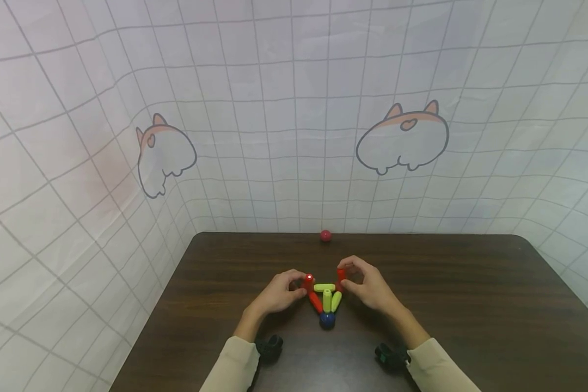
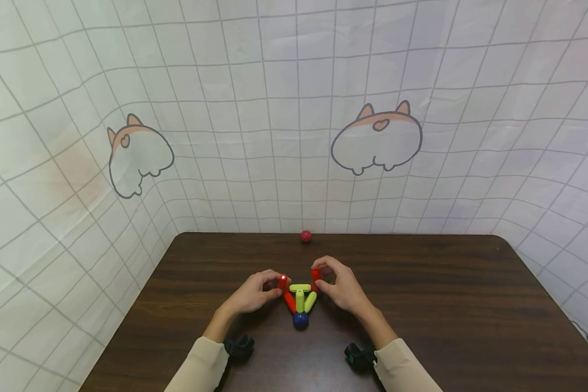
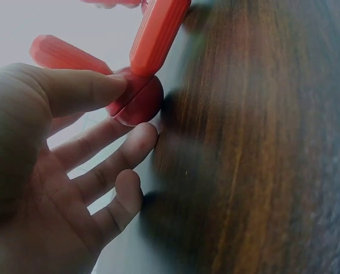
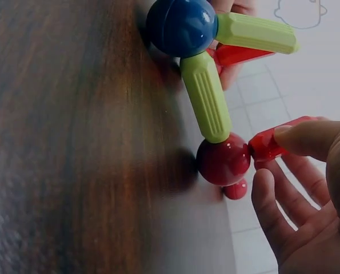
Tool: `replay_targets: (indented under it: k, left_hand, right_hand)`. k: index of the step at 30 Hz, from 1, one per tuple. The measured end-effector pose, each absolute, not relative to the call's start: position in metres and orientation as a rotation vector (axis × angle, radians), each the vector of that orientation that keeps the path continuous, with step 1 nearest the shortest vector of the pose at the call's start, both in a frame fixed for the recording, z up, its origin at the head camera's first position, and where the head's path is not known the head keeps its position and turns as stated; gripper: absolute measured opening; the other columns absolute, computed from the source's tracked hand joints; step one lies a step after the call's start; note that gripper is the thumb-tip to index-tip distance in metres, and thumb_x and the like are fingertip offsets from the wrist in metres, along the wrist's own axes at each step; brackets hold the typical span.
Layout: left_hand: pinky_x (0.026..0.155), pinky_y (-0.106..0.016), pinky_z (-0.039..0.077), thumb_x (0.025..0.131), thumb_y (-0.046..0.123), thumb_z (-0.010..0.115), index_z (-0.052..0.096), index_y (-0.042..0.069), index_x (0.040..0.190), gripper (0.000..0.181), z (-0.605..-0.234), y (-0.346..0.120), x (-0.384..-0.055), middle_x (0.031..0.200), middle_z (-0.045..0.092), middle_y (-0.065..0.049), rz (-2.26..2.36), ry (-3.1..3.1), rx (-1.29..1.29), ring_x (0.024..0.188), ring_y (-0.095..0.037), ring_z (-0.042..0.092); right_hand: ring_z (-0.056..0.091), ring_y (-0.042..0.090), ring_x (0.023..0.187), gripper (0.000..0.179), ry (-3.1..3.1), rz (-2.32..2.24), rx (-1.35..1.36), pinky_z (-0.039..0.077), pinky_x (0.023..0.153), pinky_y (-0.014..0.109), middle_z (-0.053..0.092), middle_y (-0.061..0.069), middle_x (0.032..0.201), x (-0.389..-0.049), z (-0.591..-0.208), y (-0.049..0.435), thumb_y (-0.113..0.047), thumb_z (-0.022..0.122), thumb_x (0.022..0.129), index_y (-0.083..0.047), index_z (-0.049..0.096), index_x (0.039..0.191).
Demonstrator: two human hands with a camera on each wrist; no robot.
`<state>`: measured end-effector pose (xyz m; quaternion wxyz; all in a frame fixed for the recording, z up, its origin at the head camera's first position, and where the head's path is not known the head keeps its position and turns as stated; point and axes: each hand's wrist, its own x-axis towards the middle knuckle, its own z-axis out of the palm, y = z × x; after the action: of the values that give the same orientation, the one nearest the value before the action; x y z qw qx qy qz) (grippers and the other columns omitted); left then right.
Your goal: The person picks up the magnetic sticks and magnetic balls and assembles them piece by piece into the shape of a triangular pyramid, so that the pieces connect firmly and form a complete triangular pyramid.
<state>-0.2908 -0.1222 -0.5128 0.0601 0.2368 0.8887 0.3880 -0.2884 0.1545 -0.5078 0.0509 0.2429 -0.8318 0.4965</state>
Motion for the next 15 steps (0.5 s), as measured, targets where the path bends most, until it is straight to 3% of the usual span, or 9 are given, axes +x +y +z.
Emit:
replay_targets:
  k: [15]
  left_hand:
    - [0.073, -0.027, 0.048, 0.097, 0.014, 0.069, 0.068, 0.009, 0.127, 0.031, -0.5128, -0.1209, -0.2903, 0.117, 0.069, -0.005, 1.183, 2.703, 0.644, 0.086, -0.013, 0.058]
  right_hand:
    - [0.066, 0.031, 0.110, 0.031, -2.530, 1.546, 0.773, 0.053, 0.077, 0.031, 0.069, 0.007, 0.116, -0.2887, -0.5098, 0.1556, -0.003, 0.075, 0.091, -0.016, 0.062, 0.116]
